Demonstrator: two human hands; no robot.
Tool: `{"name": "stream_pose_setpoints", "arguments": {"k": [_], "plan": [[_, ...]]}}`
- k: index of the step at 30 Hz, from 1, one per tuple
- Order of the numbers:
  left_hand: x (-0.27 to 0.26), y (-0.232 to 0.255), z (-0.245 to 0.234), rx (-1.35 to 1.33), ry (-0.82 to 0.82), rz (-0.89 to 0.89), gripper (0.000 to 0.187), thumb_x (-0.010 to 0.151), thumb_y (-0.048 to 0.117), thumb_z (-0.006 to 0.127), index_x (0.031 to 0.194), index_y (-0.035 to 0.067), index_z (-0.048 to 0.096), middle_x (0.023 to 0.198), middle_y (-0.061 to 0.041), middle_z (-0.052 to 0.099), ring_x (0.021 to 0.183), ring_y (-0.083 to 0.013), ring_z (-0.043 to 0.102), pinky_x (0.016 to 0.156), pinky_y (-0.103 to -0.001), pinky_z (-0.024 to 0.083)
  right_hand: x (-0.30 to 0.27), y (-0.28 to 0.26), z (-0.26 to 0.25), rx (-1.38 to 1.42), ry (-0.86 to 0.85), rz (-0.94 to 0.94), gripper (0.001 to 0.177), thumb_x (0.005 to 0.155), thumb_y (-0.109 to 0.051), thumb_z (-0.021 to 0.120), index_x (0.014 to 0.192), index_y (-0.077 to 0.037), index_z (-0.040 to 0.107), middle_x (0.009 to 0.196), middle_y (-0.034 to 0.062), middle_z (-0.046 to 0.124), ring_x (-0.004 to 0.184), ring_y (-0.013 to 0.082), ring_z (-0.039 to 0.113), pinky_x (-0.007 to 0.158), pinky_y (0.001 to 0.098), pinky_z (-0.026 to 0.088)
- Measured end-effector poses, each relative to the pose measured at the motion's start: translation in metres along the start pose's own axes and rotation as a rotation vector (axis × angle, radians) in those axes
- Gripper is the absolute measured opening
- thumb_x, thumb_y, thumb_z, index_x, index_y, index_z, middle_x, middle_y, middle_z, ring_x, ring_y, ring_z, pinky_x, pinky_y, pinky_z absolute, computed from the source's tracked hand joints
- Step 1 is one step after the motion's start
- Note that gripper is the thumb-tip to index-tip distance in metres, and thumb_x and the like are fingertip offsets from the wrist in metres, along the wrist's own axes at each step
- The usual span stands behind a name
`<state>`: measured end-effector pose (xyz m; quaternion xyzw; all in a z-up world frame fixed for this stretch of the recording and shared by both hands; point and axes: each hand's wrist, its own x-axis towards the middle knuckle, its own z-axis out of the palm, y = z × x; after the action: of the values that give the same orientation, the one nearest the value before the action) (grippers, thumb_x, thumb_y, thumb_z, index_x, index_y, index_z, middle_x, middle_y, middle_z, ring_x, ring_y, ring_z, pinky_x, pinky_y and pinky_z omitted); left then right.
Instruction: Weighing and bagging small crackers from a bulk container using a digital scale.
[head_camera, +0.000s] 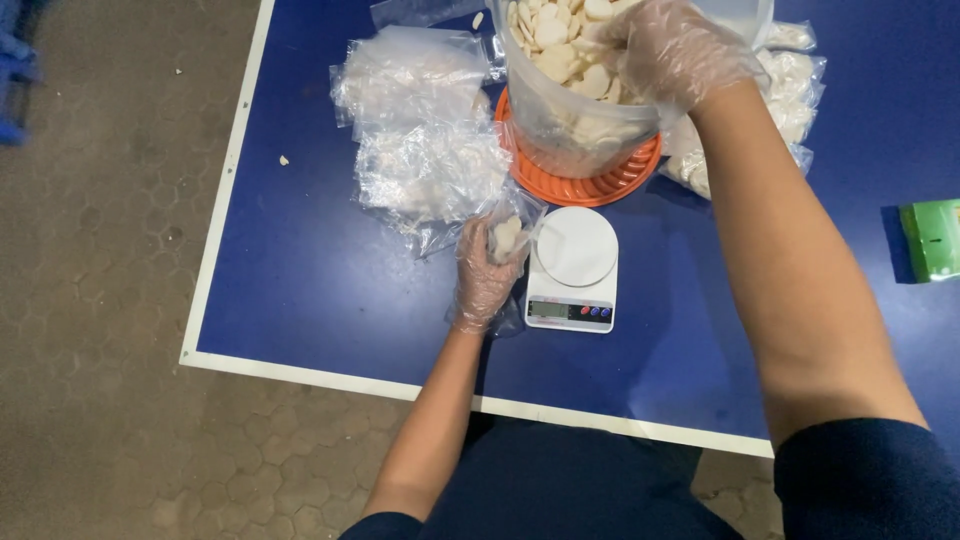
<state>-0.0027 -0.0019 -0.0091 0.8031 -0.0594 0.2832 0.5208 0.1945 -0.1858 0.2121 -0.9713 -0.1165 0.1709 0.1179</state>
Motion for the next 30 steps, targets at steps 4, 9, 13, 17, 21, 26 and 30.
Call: {"name": "stream_pose_setpoints", "arguments": {"k": [4, 9, 13, 17, 21, 26, 30], "plan": [[-0.001, -0.003, 0.0, -0.004, 0.007, -0.003, 0.041, 0.088, 0.02, 0.08, 0.12, 0.002, 0.06, 0.112, -0.015, 0.06, 0.105, -0.03, 0.063, 0.094, -0.041, 0.056, 0.032, 0.034, 0.021, -0.007, 0.106, -0.083, 0.014, 0.1, -0.005, 0.056, 0.108, -0.013, 0.065, 0.078, 0.0076, 0.056, 0.065, 0.0265, 0.05, 0.052, 0.0455, 0.041], [0.005, 0.007, -0.002, -0.004, 0.017, 0.039, 0.037, 0.09, 0.017, 0.079, 0.119, 0.003, 0.062, 0.11, -0.014, 0.061, 0.103, -0.0296, 0.064, 0.092, -0.04, 0.056, 0.012, 0.031, 0.021, 0.224, 0.341, -0.227, 0.015, 0.101, -0.018, 0.076, 0.113, -0.011, 0.071, 0.091, 0.0059, 0.072, 0.077, 0.0216, 0.067, 0.064, 0.0381, 0.054], [0.002, -0.001, 0.001, 0.001, 0.004, 0.022, 0.038, 0.089, 0.018, 0.079, 0.118, 0.003, 0.06, 0.112, -0.015, 0.06, 0.104, -0.0304, 0.063, 0.093, -0.042, 0.057, 0.005, 0.027, 0.019, 0.214, 0.361, -0.175, 0.012, 0.1, -0.014, 0.069, 0.089, -0.016, 0.067, 0.078, 0.0001, 0.065, 0.07, 0.0176, 0.059, 0.058, 0.0412, 0.044], [0.003, 0.002, -0.002, 0.007, 0.002, 0.02, 0.04, 0.09, 0.022, 0.079, 0.12, 0.003, 0.061, 0.11, -0.014, 0.059, 0.103, -0.0303, 0.063, 0.093, -0.041, 0.054, 0.015, 0.028, 0.017, 0.023, 0.417, -0.266, 0.011, 0.09, -0.011, 0.06, 0.079, -0.011, 0.061, 0.066, 0.0045, 0.053, 0.063, 0.0229, 0.045, 0.055, 0.045, 0.038], [0.004, 0.004, -0.003, 0.007, -0.004, 0.044, 0.039, 0.091, 0.02, 0.078, 0.122, 0.003, 0.062, 0.111, -0.014, 0.061, 0.105, -0.0303, 0.063, 0.094, -0.041, 0.054, -0.005, -0.011, -0.01, -0.027, -0.089, -0.003, 0.072, 0.087, -0.033, 0.074, 0.154, -0.028, 0.048, 0.154, 0.007, 0.049, 0.134, 0.0382, 0.049, 0.107, 0.0531, 0.04], [0.002, -0.003, 0.001, -0.01, 0.012, 0.022, 0.044, 0.089, 0.021, 0.081, 0.122, 0.003, 0.06, 0.111, -0.014, 0.06, 0.101, -0.0284, 0.063, 0.091, -0.04, 0.055, 0.022, 0.013, 0.008, -0.152, -0.136, -0.087, 0.064, 0.088, -0.037, 0.073, 0.147, -0.018, 0.059, 0.118, 0.0131, 0.068, 0.103, 0.0362, 0.062, 0.083, 0.0463, 0.05], [0.004, 0.003, -0.002, 0.0, 0.003, 0.027, 0.039, 0.09, 0.021, 0.08, 0.121, 0.005, 0.062, 0.111, -0.014, 0.06, 0.103, -0.0292, 0.064, 0.094, -0.04, 0.054, 0.011, 0.008, 0.006, -0.078, -0.012, -0.046, 0.037, 0.104, -0.037, 0.055, 0.133, -0.02, 0.072, 0.115, 0.0145, 0.073, 0.1, 0.0399, 0.066, 0.082, 0.0499, 0.052]]}}
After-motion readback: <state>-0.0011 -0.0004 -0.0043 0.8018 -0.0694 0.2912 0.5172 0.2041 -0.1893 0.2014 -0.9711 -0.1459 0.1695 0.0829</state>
